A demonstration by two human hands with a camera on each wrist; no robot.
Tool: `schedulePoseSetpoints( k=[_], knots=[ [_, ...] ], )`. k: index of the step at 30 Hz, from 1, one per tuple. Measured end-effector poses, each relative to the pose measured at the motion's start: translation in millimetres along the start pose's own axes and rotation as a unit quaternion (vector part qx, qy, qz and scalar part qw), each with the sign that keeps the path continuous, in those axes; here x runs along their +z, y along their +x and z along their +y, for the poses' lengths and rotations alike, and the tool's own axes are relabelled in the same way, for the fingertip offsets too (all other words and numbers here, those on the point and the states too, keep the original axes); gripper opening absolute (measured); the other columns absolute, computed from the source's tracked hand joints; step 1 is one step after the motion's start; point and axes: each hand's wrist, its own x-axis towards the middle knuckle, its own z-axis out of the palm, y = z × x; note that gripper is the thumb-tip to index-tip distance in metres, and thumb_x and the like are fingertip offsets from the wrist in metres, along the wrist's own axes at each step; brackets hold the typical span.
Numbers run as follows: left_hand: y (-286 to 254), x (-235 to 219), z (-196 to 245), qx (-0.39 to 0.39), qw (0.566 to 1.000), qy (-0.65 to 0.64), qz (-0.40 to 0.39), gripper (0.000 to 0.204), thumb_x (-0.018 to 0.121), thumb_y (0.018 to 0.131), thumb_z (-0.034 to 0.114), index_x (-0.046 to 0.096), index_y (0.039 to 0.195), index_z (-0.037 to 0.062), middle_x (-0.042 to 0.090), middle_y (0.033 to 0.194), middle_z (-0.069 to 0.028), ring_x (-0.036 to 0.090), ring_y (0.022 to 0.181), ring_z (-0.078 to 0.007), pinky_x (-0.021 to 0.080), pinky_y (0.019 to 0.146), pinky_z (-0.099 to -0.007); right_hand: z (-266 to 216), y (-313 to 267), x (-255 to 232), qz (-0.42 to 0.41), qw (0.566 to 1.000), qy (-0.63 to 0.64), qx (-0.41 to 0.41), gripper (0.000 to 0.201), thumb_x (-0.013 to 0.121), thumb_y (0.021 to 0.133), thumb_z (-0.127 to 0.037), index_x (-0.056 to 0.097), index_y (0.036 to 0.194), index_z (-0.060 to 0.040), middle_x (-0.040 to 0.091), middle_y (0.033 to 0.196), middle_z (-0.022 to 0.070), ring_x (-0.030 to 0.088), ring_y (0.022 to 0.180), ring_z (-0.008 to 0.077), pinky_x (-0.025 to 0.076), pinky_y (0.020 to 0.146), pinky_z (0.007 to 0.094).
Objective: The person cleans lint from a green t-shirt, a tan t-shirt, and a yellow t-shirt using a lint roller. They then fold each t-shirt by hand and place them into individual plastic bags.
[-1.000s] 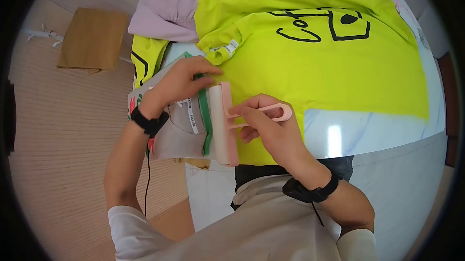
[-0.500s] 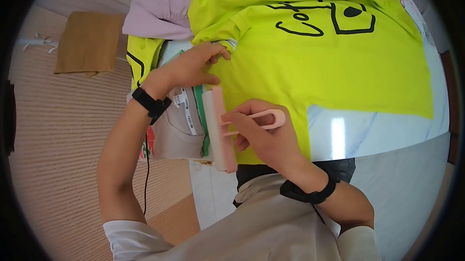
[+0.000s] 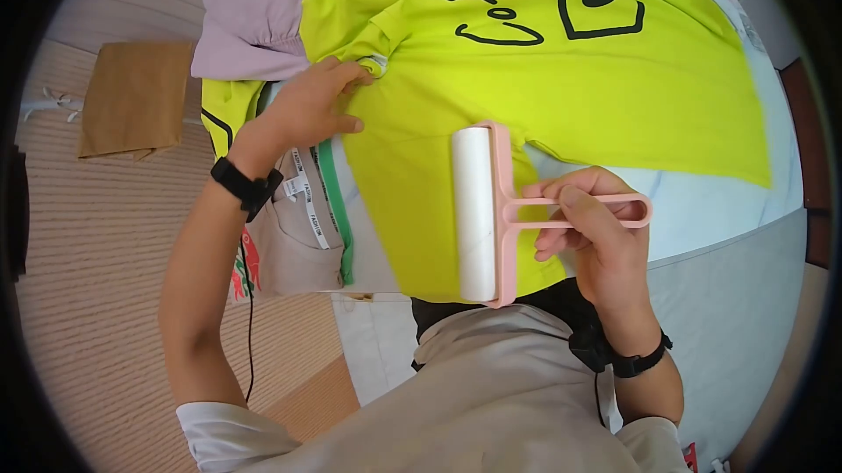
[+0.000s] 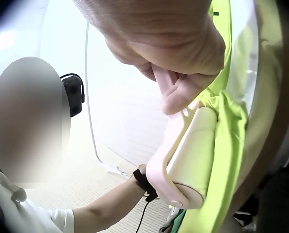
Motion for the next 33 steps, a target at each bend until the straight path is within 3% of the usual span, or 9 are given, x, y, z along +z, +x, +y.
schedulePoseSetpoints(
  k=[3,6,9,12,15,22,27,30,33],
  knots=[
    [-11,12,27,0.003,0.995,-0.087,0.042,0.068,0.088,0.078,0.017,0.059,0.14,0.0117,0.059,0.121,-0.0109,0.056,0.117,-0.0284,0.046,0.103,-0.0388,-3,-1,7,-0.012,1.0,-0.009,0.0,0.019,0.059,0.1,-0.01,0.068,0.099,0.007,0.075,0.102,0.0228,0.069,0.061,0.0168,0.06,0.055,0.0288],
    [-19,23,39,0.141,0.983,-0.116,-0.002,0.1,0.094,0.07,0.03,0.046,0.155,0.011,0.05,0.145,-0.0189,0.045,0.138,-0.0377,0.038,0.116,-0.0462,-8,-4,18,-0.036,0.999,-0.039,0.003,0.018,0.06,0.101,-0.01,0.069,0.099,0.006,0.076,0.103,0.0201,0.069,0.063,0.0146,0.06,0.058,0.0278],
    [-36,43,39,0.131,0.991,0.015,-0.002,0.138,0.099,0.057,0.043,0.022,0.166,0.0092,0.021,0.167,-0.0276,0.018,0.156,-0.0472,0.021,0.126,-0.0546,-12,-3,37,-0.072,0.996,-0.051,0.013,0.019,0.062,0.101,-0.012,0.07,0.101,0.0049,0.077,0.105,0.0167,0.069,0.066,0.0126,0.06,0.06,0.0265],
    [-40,34,33,0.099,0.99,0.033,-0.098,0.158,0.099,0.048,0.054,0.006,0.169,0.0115,-0.001,0.172,-0.031,-0.002,0.16,-0.046,0.007,0.129,-0.0594,-13,5,50,-0.096,0.993,-0.041,0.048,0.021,0.064,0.101,-0.016,0.071,0.103,0.0042,0.077,0.106,0.0138,0.069,0.067,0.012,0.06,0.061,0.0259],
    [-43,30,24,0.107,0.987,0.065,-0.102,0.159,0.1,0.048,0.051,0.006,0.168,0.0074,0.001,0.171,-0.0319,0.002,0.159,-0.0497,0.008,0.129,-0.0586,-8,12,43,-0.061,0.994,-0.074,0.044,0.021,0.065,0.101,-0.016,0.071,0.103,0.004,0.077,0.106,0.0139,0.069,0.068,0.0119,0.06,0.062,0.026],
    [-35,41,12,0.108,0.989,0.063,-0.082,0.163,0.098,0.049,0.057,-0.002,0.168,0.0084,0.0,0.17,-0.0345,0.0,0.159,-0.0498,0.006,0.128,-0.0598,-17,19,-11,-0.016,0.998,-0.05,-0.02,0.019,0.063,0.099,-0.013,0.069,0.099,0.0052,0.076,0.101,0.0222,0.07,0.063,0.0136,0.061,0.057,0.0254],
    [-16,42,6,0.089,0.991,0.057,-0.077,0.164,0.097,0.05,0.063,-0.005,0.168,0.0103,0.003,0.17,-0.0349,-0.001,0.159,-0.0509,0.003,0.128,-0.0574,-26,34,-11,0.004,0.994,-0.089,-0.061,0.02,0.063,0.101,-0.015,0.067,0.097,0.0037,0.075,0.101,0.0221,0.068,0.061,0.0139,0.059,0.055,0.0253],
    [-4,31,4,0.064,0.989,0.077,-0.114,0.165,0.091,0.05,0.074,-0.006,0.168,0.0099,0.003,0.171,-0.0332,-0.001,0.16,-0.0464,0.002,0.128,-0.0578,-29,57,-15,0.001,0.992,-0.102,-0.075,0.022,0.064,0.101,-0.018,0.066,0.096,0.0034,0.075,0.101,0.02,0.066,0.059,0.0138,0.058,0.054,0.0248],
    [-3,32,1,0.069,0.989,0.082,-0.103,0.166,0.091,0.05,0.073,-0.006,0.168,0.0103,0.004,0.171,-0.0324,-0.001,0.16,-0.0468,0.002,0.129,-0.0569,-39,49,5,0.016,0.981,-0.157,-0.114,0.022,0.064,0.1,-0.018,0.066,0.095,0.0035,0.075,0.101,0.0216,0.066,0.058,0.0141,0.057,0.053,0.0247]
  ],
)
